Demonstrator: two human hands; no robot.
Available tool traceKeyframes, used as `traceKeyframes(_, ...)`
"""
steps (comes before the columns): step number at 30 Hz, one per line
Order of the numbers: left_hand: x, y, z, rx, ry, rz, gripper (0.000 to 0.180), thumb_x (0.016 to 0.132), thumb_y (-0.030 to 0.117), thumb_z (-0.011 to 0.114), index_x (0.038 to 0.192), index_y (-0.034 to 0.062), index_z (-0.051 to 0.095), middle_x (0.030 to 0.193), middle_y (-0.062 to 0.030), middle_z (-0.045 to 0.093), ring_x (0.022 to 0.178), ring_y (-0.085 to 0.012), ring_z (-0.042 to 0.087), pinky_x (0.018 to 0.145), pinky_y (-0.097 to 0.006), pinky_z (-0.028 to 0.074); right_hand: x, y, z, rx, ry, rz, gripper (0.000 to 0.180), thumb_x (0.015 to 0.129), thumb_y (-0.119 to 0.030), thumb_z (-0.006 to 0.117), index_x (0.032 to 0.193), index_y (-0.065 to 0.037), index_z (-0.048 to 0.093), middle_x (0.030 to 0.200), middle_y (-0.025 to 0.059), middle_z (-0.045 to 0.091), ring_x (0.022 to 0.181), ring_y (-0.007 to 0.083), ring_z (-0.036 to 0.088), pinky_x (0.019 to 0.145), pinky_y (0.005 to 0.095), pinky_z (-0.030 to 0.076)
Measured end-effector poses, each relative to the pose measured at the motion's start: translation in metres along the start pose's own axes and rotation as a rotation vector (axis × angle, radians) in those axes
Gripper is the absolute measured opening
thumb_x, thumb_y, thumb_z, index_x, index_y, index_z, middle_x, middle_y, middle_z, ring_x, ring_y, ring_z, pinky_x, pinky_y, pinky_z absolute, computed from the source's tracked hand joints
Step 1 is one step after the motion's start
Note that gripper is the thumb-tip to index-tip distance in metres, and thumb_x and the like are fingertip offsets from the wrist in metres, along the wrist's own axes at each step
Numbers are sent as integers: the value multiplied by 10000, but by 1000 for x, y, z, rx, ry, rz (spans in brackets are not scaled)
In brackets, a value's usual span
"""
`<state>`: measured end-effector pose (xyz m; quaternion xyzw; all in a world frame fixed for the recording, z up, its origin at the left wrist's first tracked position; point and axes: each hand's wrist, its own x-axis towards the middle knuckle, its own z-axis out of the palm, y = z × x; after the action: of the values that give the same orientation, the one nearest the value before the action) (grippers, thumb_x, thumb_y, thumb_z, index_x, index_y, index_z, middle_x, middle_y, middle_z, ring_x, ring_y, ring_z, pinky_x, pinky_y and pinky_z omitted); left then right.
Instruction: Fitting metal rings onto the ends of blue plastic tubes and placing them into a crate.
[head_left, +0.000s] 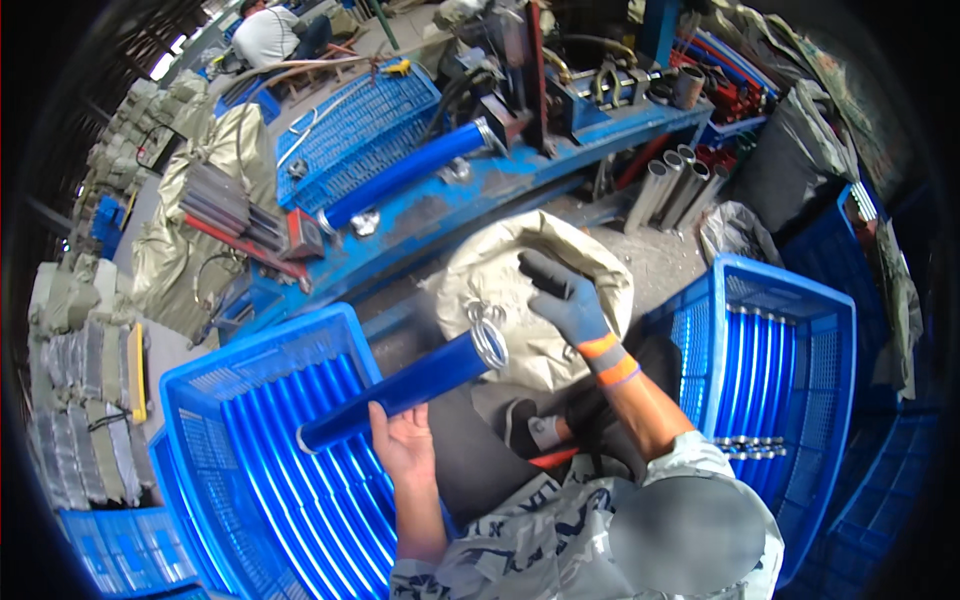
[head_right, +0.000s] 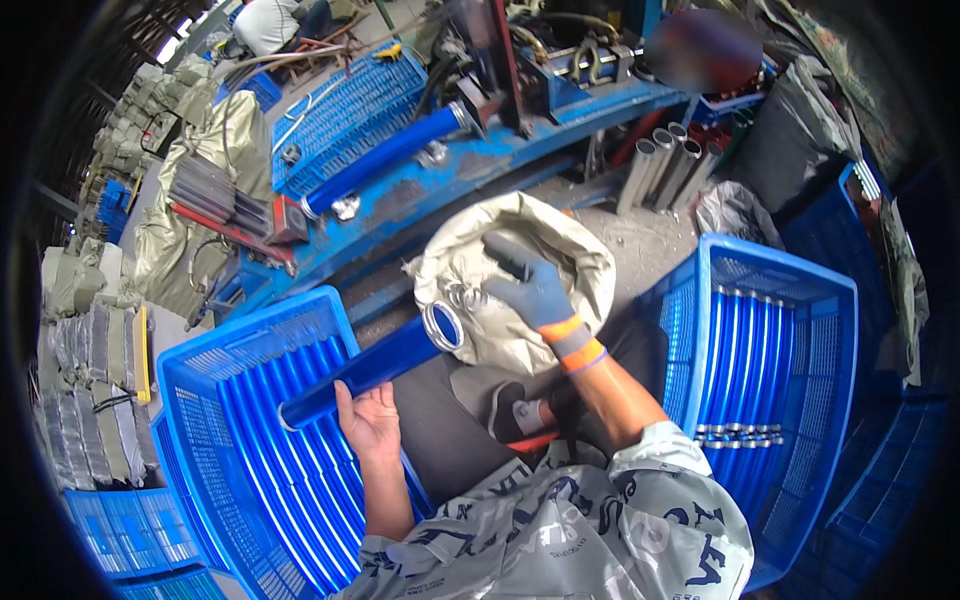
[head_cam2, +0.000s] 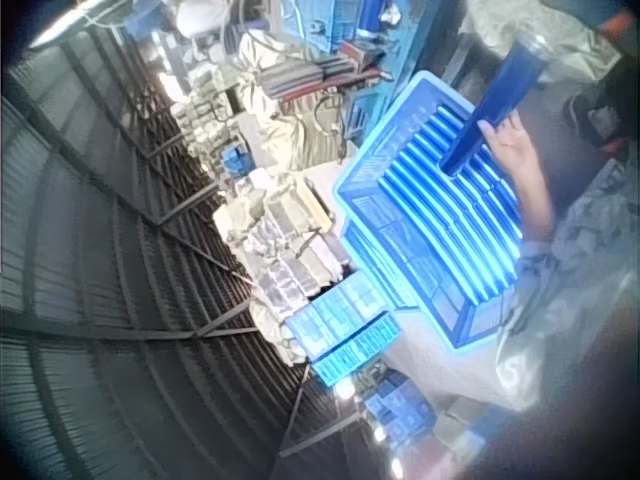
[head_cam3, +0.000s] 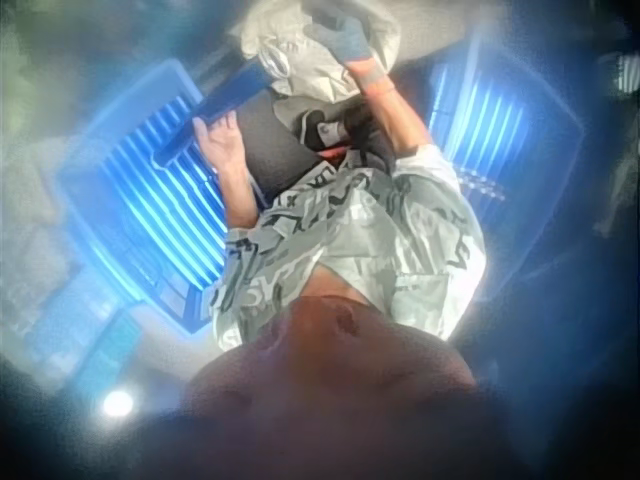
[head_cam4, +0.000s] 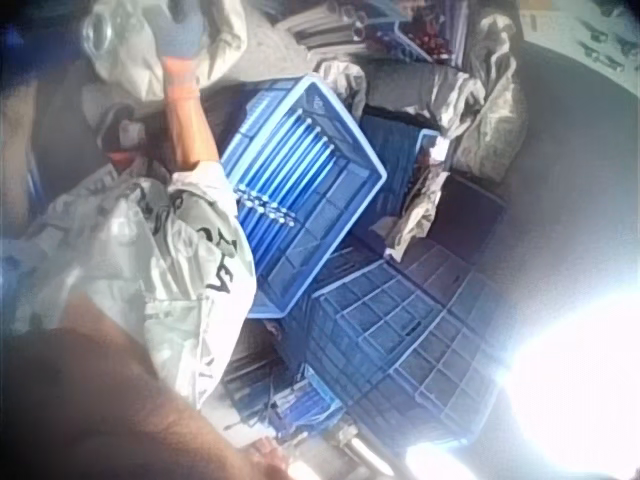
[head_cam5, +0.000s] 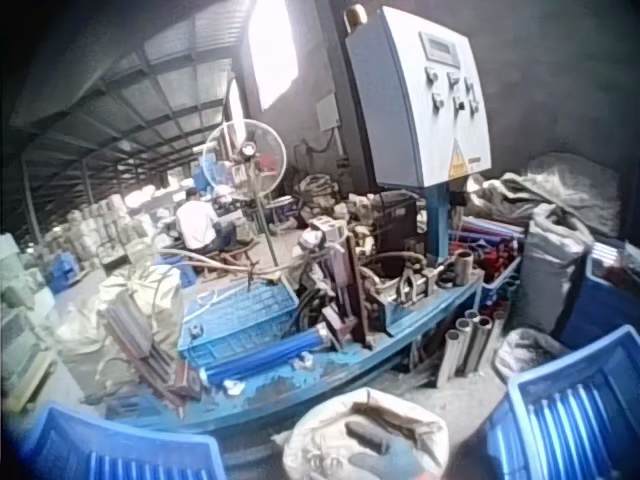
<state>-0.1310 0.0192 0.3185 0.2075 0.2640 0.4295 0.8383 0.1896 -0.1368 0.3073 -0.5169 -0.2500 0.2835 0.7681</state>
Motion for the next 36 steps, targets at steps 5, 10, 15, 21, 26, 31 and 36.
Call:
traceKeyframes(5, 28, 24, 17, -20, 30, 39, 499, 1158, 379, 739, 1474, 0, 662, 1522, -185, 715, 1443, -310, 673, 1283, -502, 523, 178, 1, 72, -761, -25, -558, 723, 956, -236, 905, 1600, -27, 654, 1589, 206, 691, 1493, 417, 629, 1285, 497, 472)
traceKeyframes(10, 47, 39, 0, 58, 43, 36, 494, 1181, 396, 693, 1488, 9, 654, 1528, -179, 709, 1463, -318, 664, 1289, -514, 511, 340, 42, 133, -1630, 16, -892, 616, 985, -215, 728, 1586, -136, 619, 1570, 168, 645, 1466, 388, 608, 1225, 536, 491)
traceKeyframes(15, 88, 15, 6, 82, 100, -20, 446, 1179, 341, 699, 1504, 42, 636, 1517, -185, 701, 1437, -351, 672, 1263, -583, 519, 412, 76, 93, -1798, 157, -851, 502, 989, -185, 689, 1489, -171, 646, 1422, 109, 695, 1465, 348, 618, 1263, 577, 431)
traceKeyframes(21, 178, 5, 48, 243, 40, -5, 417, 1156, 271, 739, 1500, 63, 626, 1462, -160, 722, 1403, -365, 694, 1157, -597, 581, 362, -98, 160, -1112, -201, -885, 721, 793, -230, 887, 1467, -113, 659, 1238, 155, 748, 1079, 373, 783, 999, 450, 642)
traceKeyframes(26, 330, -65, 201, 214, -75, -14, 600, 1062, 258, 883, 1542, 39, 598, 1500, -126, 697, 1358, -336, 704, 1122, -577, 606, 284, -196, 77, -726, 142, -936, 675, 816, -81, 851, 1463, -9, 672, 1161, 81, 785, 996, 161, 749, 922, 338, 633)
traceKeyframes(31, 480, -93, 219, 177, 102, -68, 615, 1004, 341, 944, 1464, 50, 657, 1429, -160, 715, 1345, -333, 721, 1141, -540, 625, 165, -159, -16, -426, 387, -477, 909, 799, -186, 887, 1618, 47, 569, 1119, 100, 757, 994, 188, 747, 915, 375, 623)
traceKeyframes(36, 519, -124, 197, 171, 168, -102, 801, 937, 253, 1006, 1542, -58, 582, 1465, -243, 670, 1385, -436, 680, 1130, -595, 656, 87, -121, -66, -259, 379, -298, 1094, 784, -409, 998, 1662, 31, 514, 997, 83, 677, 868, 199, 679, 767, 356, 568)
